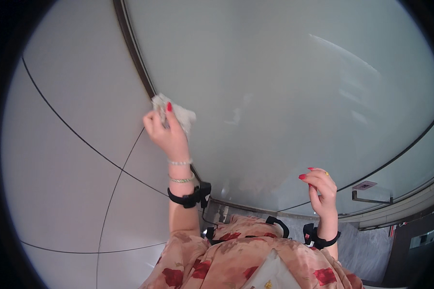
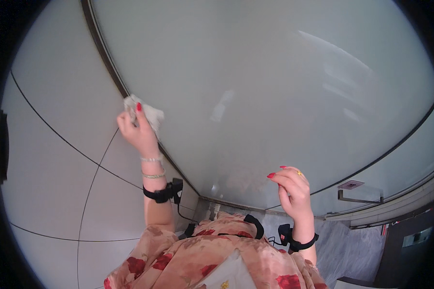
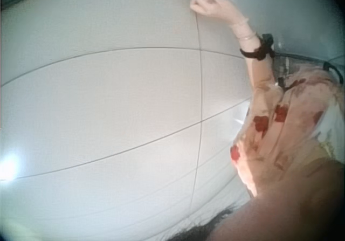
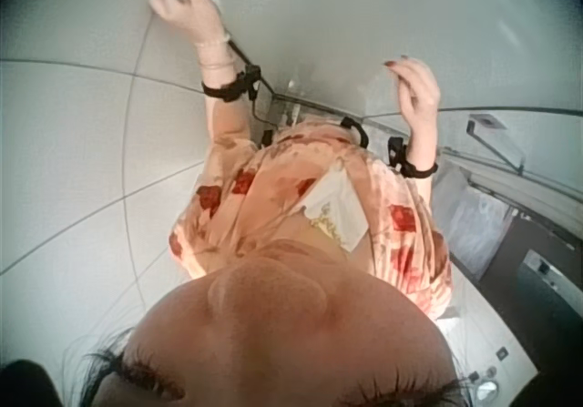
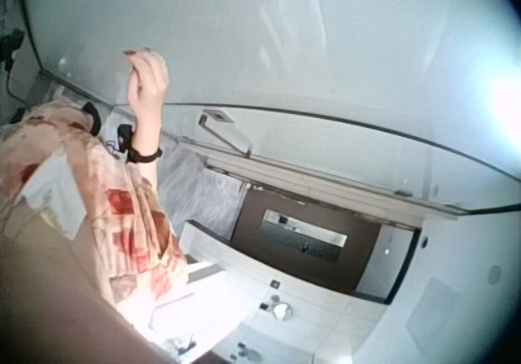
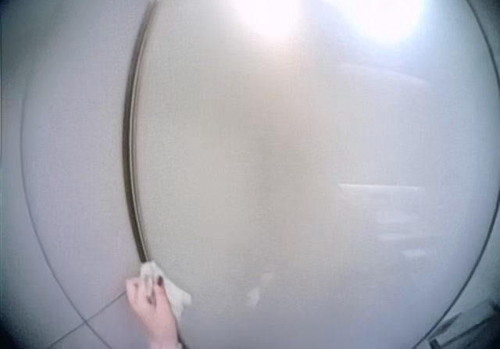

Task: The person wipes the countertop around a bathroom sink with a cloth, then moves to clean a glass shower door and the adjacent tiled wall. The cleaning process involves wiping various surfaces in a systematic manner using a cloth held in the hand.

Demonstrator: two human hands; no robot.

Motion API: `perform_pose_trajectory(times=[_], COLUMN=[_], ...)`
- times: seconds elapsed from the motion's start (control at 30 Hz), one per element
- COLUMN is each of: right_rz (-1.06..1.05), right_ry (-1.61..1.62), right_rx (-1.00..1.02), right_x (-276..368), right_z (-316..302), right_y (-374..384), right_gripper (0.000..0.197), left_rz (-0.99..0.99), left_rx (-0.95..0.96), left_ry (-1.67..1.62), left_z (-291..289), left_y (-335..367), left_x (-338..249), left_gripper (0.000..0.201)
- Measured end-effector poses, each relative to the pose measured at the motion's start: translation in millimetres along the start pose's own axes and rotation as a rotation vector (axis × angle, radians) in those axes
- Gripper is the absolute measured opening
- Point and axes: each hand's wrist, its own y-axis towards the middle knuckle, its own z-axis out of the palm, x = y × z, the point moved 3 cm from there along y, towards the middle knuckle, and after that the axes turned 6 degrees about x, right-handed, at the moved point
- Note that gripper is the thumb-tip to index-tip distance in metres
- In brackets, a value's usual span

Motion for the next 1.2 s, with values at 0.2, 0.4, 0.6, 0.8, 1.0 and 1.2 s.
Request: perform_pose_trajectory(times=[0.2,0.4,0.6,0.8,1.0,1.2], right_rz=[0.159,0.183,0.093,0.021,-0.015,0.035], right_ry=[-0.032,-0.017,0.005,0.024,0.034,-0.006], right_rx=[-0.035,-0.062,-0.018,-0.013,-0.082,-0.131], right_x=[-14,-33,-41,-53,-68,-75], right_z=[-24,-52,-59,-77,-96,-122], right_y=[-43,-57,-44,-37,-49,-74], right_gripper=[0.023,0.023,0.024,0.023,0.022,0.021], left_rz=[0.027,0.129,-0.012,-0.160,0.094,0.604], left_rx=[-0.151,-0.111,0.008,-0.114,-0.148,0.261], left_ry=[-0.079,0.210,0.316,0.042,-0.129,-0.238], left_z=[-3,-6,5,9,32,90], left_y=[52,34,-48,-28,16,-100], left_x=[-36,-27,8,12,-110,-239], left_gripper=[0.013,0.017,0.019,0.021,0.024,0.048])
